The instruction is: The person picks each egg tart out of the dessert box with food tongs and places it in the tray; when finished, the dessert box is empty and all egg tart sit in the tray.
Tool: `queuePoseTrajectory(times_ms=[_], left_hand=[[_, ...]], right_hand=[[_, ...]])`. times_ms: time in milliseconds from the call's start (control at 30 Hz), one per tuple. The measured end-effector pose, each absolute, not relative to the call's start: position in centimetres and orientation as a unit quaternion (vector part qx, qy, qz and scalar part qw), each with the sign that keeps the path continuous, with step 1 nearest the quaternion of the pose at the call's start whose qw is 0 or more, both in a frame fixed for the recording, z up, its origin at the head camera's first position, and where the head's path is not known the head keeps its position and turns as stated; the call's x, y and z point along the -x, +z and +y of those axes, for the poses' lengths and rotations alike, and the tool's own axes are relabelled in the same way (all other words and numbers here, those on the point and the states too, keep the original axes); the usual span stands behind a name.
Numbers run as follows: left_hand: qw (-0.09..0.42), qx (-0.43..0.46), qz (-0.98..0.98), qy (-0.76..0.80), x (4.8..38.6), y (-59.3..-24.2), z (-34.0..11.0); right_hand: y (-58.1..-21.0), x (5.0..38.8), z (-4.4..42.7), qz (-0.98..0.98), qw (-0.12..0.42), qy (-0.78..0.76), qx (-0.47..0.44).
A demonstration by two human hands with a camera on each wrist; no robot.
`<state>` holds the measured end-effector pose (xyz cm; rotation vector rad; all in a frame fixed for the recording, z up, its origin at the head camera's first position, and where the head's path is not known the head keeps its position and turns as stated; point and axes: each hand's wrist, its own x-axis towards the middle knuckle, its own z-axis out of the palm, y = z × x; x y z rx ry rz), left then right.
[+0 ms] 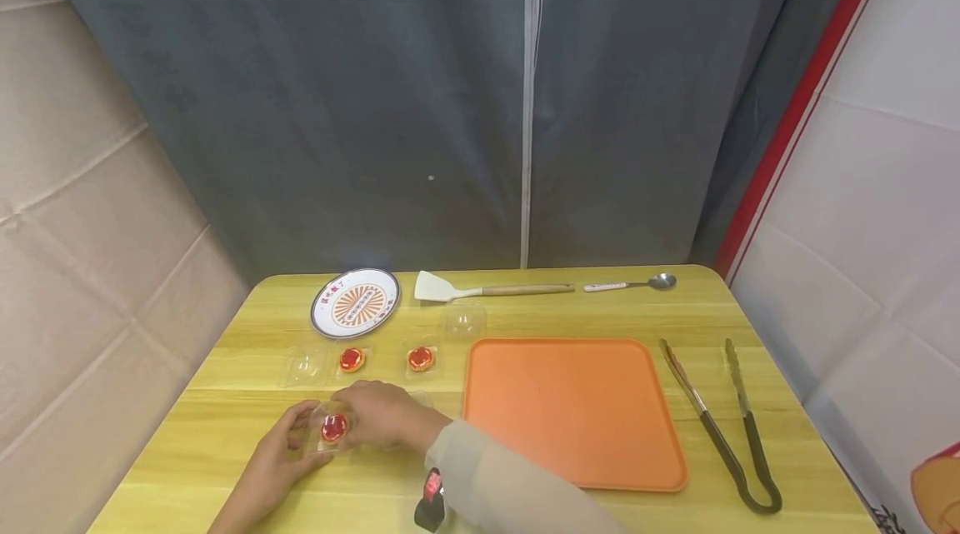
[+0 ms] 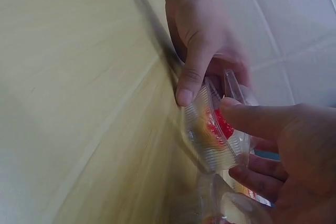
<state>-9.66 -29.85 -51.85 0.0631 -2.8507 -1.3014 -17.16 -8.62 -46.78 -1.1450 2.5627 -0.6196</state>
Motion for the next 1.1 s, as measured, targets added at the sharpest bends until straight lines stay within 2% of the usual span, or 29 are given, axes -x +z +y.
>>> queuePoseTrajectory(times_ms=[233, 567, 700, 800, 867, 967, 1100], left_hand=[[0.008, -0.014, -0.908, -0.419, 9.6, -51.9, -29.9], [-0.042, -0.007, -0.895, -0.445, 9.4, -51.2, -30.5], [-0.042, 0.023, -0.888, -0.458, 9.0, -50.1, -30.7], [-0.014, 0.049, -0.897, -0.440, 8.8, -49.3, -31.0], [0.021, 0.068, -0.909, -0.412, 8.6, -48.9, -31.1], [0.092, 0.097, -0.925, -0.357, 8.5, -48.6, -31.3], [0.193, 0.141, -0.925, -0.295, 8.3, -48.4, -31.2]], right_hand=[[-46.5, 17.2, -8.4, 0.879, 0.144, -0.233, 0.391], [-46.1, 17.5, -8.2, 0.875, 0.147, -0.241, 0.394], [-46.0, 17.6, -8.1, 0.873, 0.146, -0.245, 0.397], [-45.7, 17.7, -8.0, 0.870, 0.153, -0.254, 0.395], [-45.4, 17.9, -7.9, 0.865, 0.158, -0.263, 0.396], [-45.0, 18.2, -7.7, 0.851, 0.172, -0.292, 0.400], [-44.4, 18.8, -7.2, 0.813, 0.222, -0.369, 0.391]])
